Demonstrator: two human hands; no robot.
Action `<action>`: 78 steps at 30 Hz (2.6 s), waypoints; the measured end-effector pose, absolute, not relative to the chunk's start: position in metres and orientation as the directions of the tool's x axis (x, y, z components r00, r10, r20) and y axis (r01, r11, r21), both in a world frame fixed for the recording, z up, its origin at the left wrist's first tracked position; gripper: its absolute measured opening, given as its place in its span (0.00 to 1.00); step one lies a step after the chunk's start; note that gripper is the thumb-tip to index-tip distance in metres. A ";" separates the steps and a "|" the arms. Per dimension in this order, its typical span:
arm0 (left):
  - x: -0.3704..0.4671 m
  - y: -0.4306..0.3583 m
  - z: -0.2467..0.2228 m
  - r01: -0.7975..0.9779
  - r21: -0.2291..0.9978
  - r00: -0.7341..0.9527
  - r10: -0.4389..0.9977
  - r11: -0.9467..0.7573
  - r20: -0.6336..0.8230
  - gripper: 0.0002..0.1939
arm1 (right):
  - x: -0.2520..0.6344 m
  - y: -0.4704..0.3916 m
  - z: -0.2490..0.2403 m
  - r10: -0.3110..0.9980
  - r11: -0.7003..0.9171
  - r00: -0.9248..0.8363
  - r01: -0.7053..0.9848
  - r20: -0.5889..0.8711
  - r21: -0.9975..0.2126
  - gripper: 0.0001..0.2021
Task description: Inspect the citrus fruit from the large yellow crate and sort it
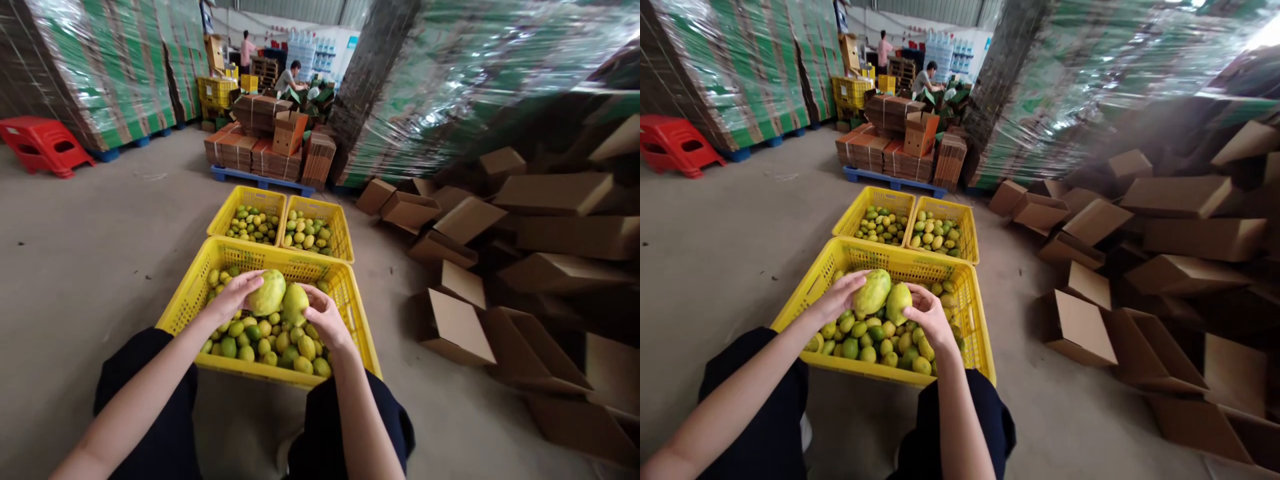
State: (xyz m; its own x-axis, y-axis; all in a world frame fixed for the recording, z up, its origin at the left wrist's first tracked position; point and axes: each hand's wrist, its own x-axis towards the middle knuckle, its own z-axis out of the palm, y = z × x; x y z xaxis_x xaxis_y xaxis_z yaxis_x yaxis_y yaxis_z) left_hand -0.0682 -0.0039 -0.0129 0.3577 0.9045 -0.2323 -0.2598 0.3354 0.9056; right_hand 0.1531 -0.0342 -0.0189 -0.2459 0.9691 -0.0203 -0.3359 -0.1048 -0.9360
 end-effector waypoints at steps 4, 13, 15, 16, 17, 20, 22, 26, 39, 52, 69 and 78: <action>-0.064 -0.003 -0.013 -0.310 0.847 0.387 0.871 0.431 -0.302 0.28 | 0.148 -0.035 -0.022 0.970 -0.106 -0.244 -0.406 -0.005 -0.908 0.31; -0.061 -0.001 -0.017 -0.053 0.998 0.090 0.995 -0.032 0.037 0.29 | 0.125 -0.036 -0.024 0.978 -0.177 -0.180 -0.446 -0.106 -0.877 0.27; -0.060 -0.007 -0.017 0.206 0.943 0.071 0.966 -0.260 0.250 0.25 | 0.115 -0.037 -0.031 0.966 -0.225 -0.216 -0.451 -0.138 -0.864 0.32; -0.058 -0.011 -0.016 0.326 0.873 0.092 0.931 -0.363 0.352 0.23 | 0.111 -0.037 -0.035 0.961 -0.244 -0.232 -0.454 -0.151 -0.857 0.35; -0.057 -0.015 -0.016 0.422 0.787 0.128 0.889 -0.450 0.440 0.22 | 0.108 -0.037 -0.039 0.958 -0.252 -0.242 -0.457 -0.153 -0.853 0.38; -0.048 -0.030 -0.017 0.540 0.566 0.267 0.764 -0.624 0.587 0.20 | 0.103 -0.038 -0.049 0.961 -0.227 -0.253 -0.486 -0.113 -0.844 0.43; -0.042 -0.037 -0.020 0.515 0.516 0.323 0.713 -0.684 0.622 0.23 | 0.103 -0.038 -0.050 0.953 -0.231 -0.293 -0.516 -0.083 -0.825 0.43; -0.038 -0.038 -0.028 0.337 0.593 0.325 0.682 -0.731 0.656 0.31 | 0.100 -0.041 -0.044 0.923 -0.282 -0.380 -0.561 -0.061 -0.778 0.36; -0.028 -0.042 -0.029 0.526 0.351 0.421 0.595 -0.775 0.684 0.22 | 0.095 -0.042 -0.041 0.929 -0.324 -0.351 -0.624 -0.115 -0.711 0.34; -0.057 -0.003 -0.033 0.259 0.962 0.318 0.948 -0.085 -0.002 0.15 | 0.099 -0.044 -0.026 0.911 -0.365 -0.397 -0.644 -0.114 -0.673 0.36; -0.040 0.001 -0.049 0.135 0.973 0.082 0.981 -0.184 0.174 0.28 | 0.101 -0.031 -0.047 0.850 -0.320 -0.086 -0.869 -0.520 -0.378 0.10; -0.039 -0.008 -0.039 0.012 0.982 0.064 0.980 -0.187 0.186 0.27 | 0.118 -0.039 -0.030 0.951 0.079 0.308 -0.336 -0.031 -0.939 0.16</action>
State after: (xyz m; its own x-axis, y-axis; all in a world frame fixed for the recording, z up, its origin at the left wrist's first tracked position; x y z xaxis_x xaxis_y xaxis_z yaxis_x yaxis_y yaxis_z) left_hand -0.0392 -0.0078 -0.0391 0.0642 0.9805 0.1859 0.0125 -0.1871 0.9823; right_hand 0.1181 -0.0392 -0.0298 0.3081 0.9509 -0.0305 -0.3359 0.0787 -0.9386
